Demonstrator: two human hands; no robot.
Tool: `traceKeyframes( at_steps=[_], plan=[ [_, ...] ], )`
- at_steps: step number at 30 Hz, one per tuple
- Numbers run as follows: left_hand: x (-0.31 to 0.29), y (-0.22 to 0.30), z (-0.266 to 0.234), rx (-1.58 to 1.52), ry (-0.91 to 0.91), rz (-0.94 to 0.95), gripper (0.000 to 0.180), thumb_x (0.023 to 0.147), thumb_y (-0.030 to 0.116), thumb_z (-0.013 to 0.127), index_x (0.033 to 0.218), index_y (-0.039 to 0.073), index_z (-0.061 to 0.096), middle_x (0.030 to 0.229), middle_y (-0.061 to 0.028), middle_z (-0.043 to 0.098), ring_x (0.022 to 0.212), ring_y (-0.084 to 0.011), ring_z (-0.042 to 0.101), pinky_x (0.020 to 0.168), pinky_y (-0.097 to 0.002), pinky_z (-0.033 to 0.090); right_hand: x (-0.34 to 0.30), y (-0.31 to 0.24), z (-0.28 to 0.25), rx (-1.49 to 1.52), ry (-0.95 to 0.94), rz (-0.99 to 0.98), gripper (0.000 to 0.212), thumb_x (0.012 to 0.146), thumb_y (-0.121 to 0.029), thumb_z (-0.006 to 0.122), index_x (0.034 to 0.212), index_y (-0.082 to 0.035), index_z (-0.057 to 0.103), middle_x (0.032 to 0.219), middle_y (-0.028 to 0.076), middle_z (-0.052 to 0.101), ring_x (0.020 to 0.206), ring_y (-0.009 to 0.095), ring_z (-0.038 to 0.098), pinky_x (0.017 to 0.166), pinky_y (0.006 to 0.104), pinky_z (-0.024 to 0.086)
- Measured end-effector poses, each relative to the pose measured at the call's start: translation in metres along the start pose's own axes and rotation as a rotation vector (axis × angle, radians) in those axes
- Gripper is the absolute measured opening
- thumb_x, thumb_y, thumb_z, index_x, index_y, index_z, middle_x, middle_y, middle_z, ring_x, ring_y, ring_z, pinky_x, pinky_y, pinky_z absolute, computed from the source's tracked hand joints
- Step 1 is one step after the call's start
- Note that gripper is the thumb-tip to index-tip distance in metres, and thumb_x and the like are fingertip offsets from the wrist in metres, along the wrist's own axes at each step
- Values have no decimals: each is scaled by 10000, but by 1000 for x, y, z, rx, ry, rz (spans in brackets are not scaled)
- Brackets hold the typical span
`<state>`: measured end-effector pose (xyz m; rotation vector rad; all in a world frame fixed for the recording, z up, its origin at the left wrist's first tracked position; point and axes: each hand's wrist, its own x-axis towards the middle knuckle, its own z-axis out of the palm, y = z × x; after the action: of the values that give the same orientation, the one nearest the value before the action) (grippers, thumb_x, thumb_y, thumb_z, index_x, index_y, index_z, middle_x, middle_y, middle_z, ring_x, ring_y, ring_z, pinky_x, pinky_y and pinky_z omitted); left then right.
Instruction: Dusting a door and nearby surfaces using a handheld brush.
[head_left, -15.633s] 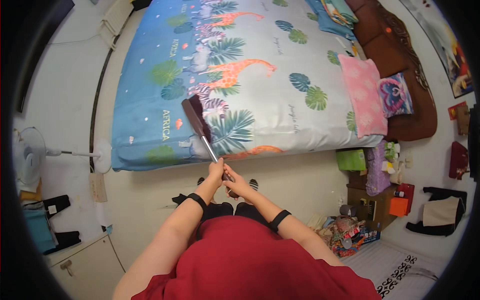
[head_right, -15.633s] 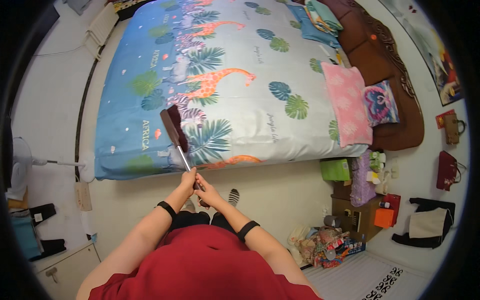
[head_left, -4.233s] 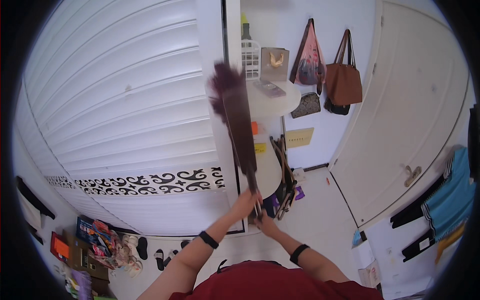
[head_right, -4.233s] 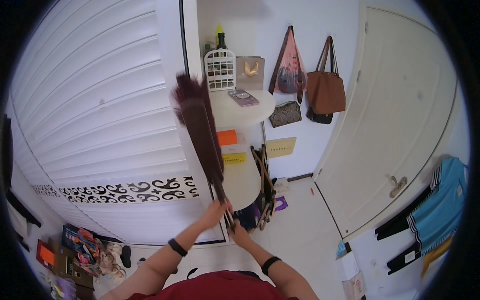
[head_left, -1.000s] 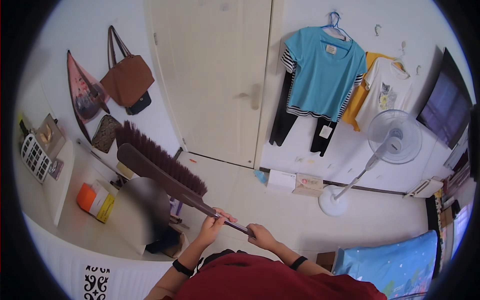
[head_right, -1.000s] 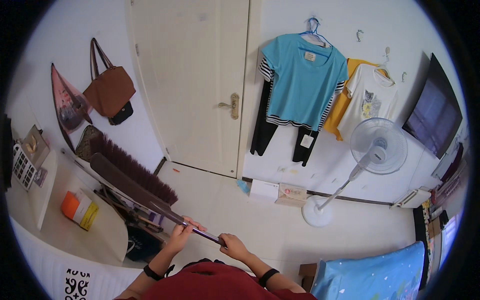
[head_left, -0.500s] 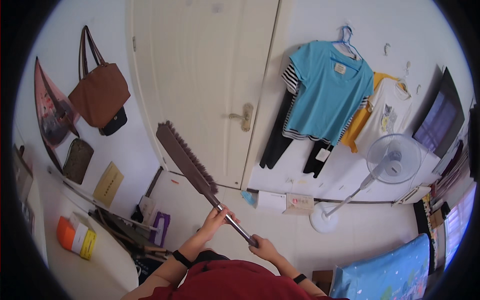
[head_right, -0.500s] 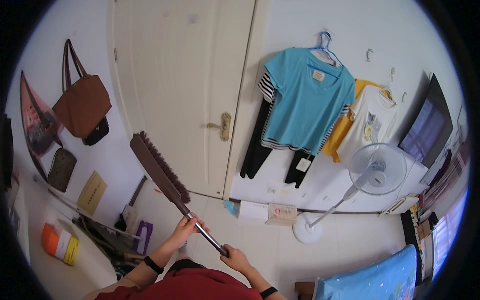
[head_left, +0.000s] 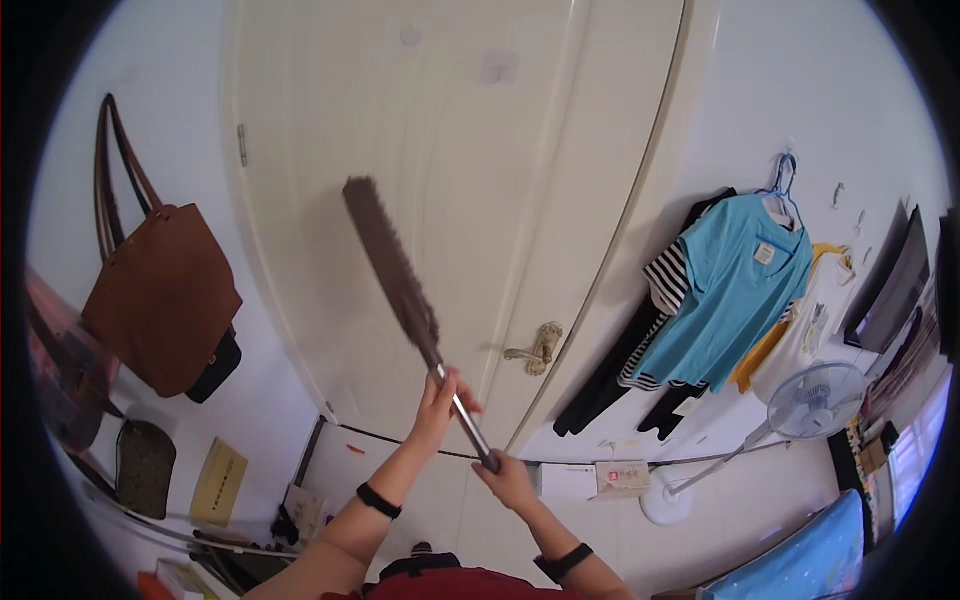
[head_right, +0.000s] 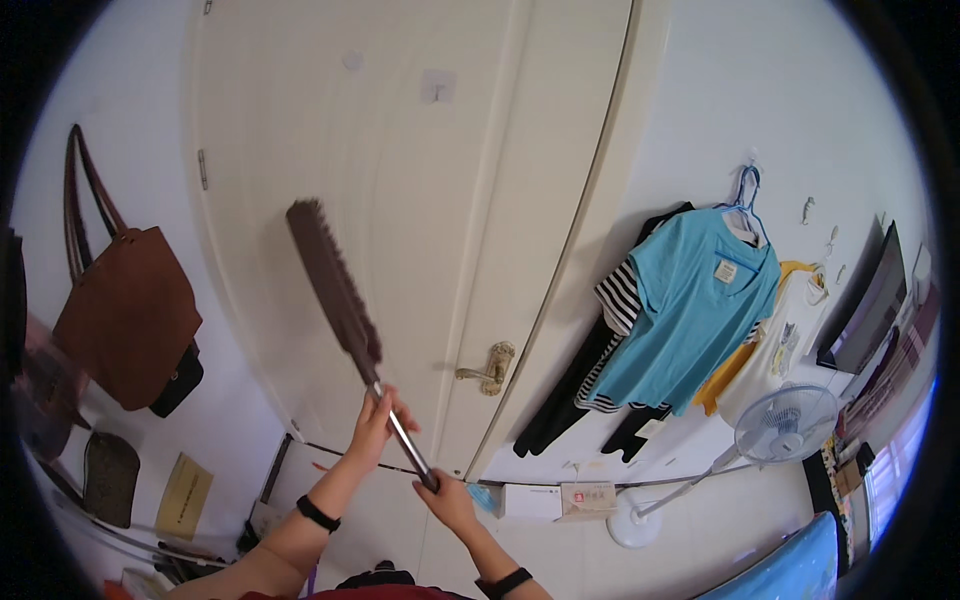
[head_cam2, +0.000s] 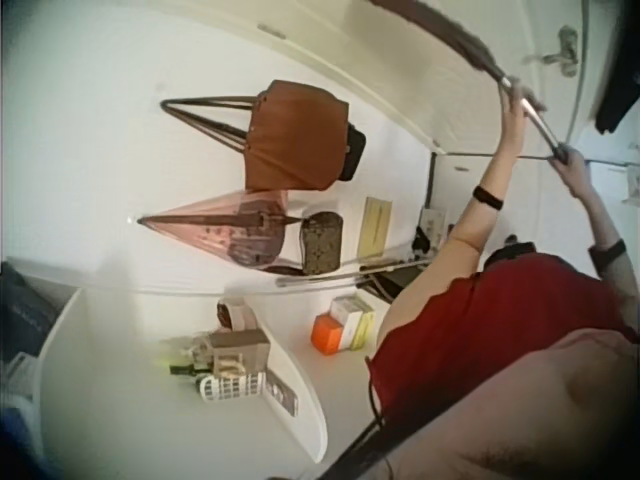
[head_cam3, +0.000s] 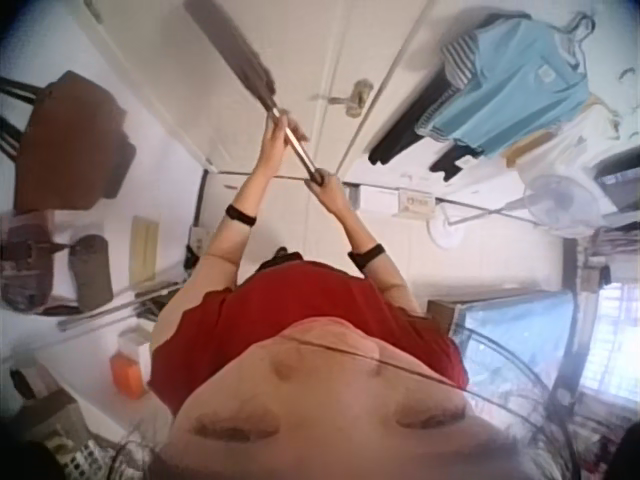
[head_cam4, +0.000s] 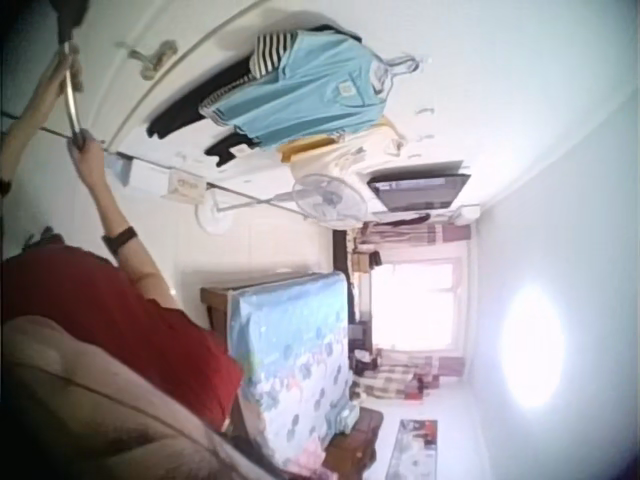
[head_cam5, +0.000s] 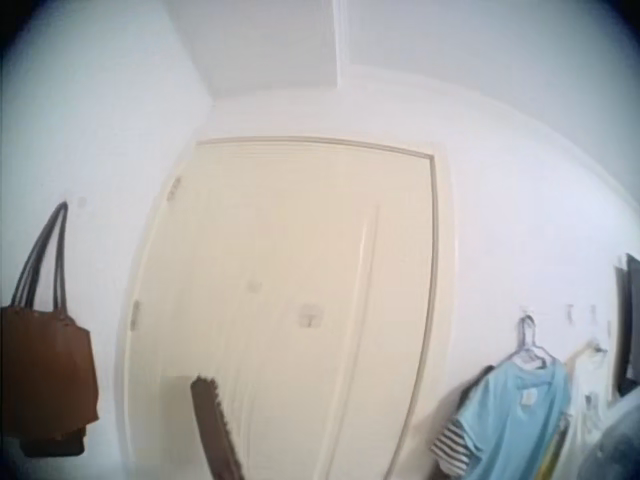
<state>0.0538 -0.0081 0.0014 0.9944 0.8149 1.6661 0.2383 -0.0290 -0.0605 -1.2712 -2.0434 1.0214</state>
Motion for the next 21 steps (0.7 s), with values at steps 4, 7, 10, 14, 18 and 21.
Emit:
traceKeyframes(
  at_steps=[4,7,10,14,18,21],
  plan=[
    [63,-2,39,-112,28,124,340,1014,354,385,1228,95,335,897,-97,562,749,-211,625,734,-363,545,65,-25,-12,102,96,72,323,814,-316,680,789,-16,562,591,145,532,522,269,511,534,397,414],
    [78,-48,51,-112,-135,61,335,1010,354,402,1196,78,363,830,-107,574,746,-211,627,697,-355,541,92,-7,-11,312,311,-4,231,809,-175,667,767,18,548,554,77,512,523,156,478,517,344,397],
    [70,-52,69,282,-174,-169,293,978,337,503,1021,47,498,721,-73,610,670,-173,620,661,-310,505,99,5,-3,529,473,-17,192,810,-135,649,857,25,555,674,74,576,565,157,494,542,327,420],
    [79,-51,55,575,-292,-135,355,964,378,520,992,25,507,749,-84,632,689,-148,625,655,-276,487,114,-15,10,710,599,-118,326,864,-131,599,1135,24,504,1006,105,577,930,155,567,766,294,461],
    [72,-21,45,791,-145,28,389,904,385,595,885,-4,591,735,-141,650,672,-264,636,622,-368,483,138,-16,30,628,540,-279,254,845,-122,605,1030,27,516,888,90,594,843,203,594,724,341,475],
    [64,-3,19,724,-118,-64,321,977,306,501,814,31,478,668,-60,591,659,-158,607,656,-315,489,144,-32,44,598,322,-273,270,847,-140,612,1050,21,537,929,117,622,880,222,616,750,348,483]
  ],
)
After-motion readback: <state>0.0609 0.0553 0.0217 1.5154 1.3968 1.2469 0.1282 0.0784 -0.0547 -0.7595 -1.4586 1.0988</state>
